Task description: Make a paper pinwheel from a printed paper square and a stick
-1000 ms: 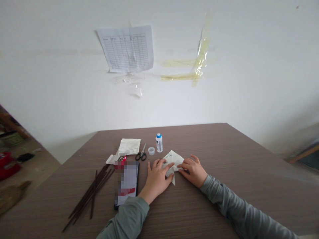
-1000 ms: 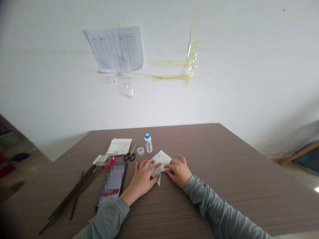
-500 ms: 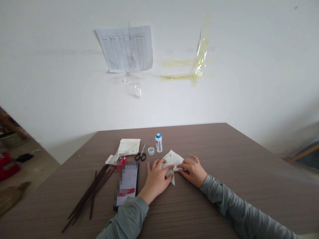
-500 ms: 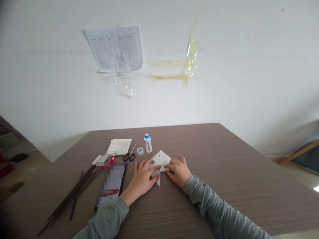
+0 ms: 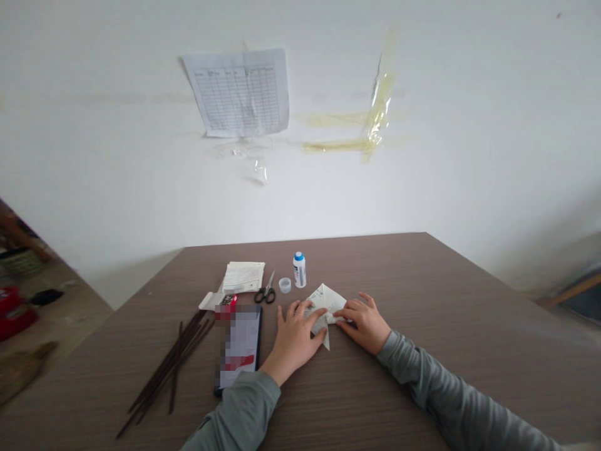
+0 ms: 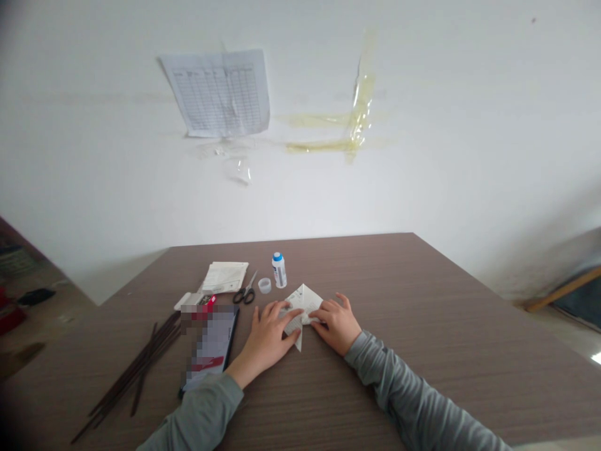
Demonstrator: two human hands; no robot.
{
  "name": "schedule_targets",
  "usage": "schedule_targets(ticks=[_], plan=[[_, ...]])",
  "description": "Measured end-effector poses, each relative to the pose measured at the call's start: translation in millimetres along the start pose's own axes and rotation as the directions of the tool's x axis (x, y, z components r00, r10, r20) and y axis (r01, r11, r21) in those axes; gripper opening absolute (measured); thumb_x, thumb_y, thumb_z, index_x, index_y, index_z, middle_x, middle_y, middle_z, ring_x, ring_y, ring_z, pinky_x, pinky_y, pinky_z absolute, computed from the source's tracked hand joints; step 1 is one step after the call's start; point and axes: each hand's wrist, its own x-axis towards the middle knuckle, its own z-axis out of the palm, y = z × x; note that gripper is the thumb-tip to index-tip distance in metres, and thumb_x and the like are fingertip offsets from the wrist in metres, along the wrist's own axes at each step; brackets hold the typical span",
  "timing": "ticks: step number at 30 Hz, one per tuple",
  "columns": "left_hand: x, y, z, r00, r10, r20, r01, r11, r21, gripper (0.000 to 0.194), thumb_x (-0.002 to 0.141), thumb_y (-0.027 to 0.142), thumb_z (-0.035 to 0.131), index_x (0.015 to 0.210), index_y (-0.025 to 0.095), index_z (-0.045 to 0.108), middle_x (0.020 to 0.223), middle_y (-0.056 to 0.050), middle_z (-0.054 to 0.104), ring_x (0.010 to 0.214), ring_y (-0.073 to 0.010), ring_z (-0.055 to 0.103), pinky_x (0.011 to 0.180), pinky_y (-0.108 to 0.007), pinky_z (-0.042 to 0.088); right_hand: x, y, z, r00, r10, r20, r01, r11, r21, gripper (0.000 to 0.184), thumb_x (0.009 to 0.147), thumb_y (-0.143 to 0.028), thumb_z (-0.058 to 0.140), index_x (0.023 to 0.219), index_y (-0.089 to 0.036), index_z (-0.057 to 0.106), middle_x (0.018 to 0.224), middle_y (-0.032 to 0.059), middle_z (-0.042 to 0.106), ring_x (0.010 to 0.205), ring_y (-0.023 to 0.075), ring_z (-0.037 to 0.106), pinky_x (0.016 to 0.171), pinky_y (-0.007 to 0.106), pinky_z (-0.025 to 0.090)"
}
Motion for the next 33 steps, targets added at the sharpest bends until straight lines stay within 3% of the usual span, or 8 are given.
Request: schedule_targets(ticks=[8,21,33], plan=[[1.5,-2.1,1.1,1.0,0.021,-0.016,-0.021,1.0,-0.013,0.053,0.116,0.027,0.086,0.165,0.045,0.093,0.184,-0.012,0.078,0.176,-0.0497,0.066,0.154,-0.093,0.04,0.6,-0.5,-1.2,0.999,-0.02,-0.03,0.021,1.0,0.009,0.023,0.115,-0.026,0.082,0.12,-0.036,0.102,0.101,0.007,0.095,0.098,0.0339,0.092,0.132,0.068,0.064],[0.7,0.1,-1.0,1.0,0.003,0.008,-0.003,1.0,-0.012,0.053,0.119,0.027,0.082,0.168,0.046,0.092,0.187,-0.011,0.076,0.18,-0.0476,0.062,0.157,-0.091,0.036,2.7,-6.9,-7.4,1.0,0.022,0.017,-0.022,1.0,-0.014,0.022,0.116,-0.025,0.084,0.12,-0.037,0.102,0.104,0.0059,0.096,0.103,0.035,0.093,0.136,0.066,0.062],[0.7,-1.3,2.1,1.0,0.012,0.0,-0.012,1.0,0.004,0.056,0.12,0.03,0.082,0.175,0.043,0.086,0.186,-0.011,0.076,0.178,-0.0453,0.061,0.156,-0.089,0.038,2.2,-6.3,-7.7,0.996,0.063,0.06,-0.066,0.997,0.043,0.024,0.116,-0.027,0.08,0.122,-0.037,0.101,0.103,0.0067,0.095,0.103,0.0351,0.092,0.14,0.073,0.058]])
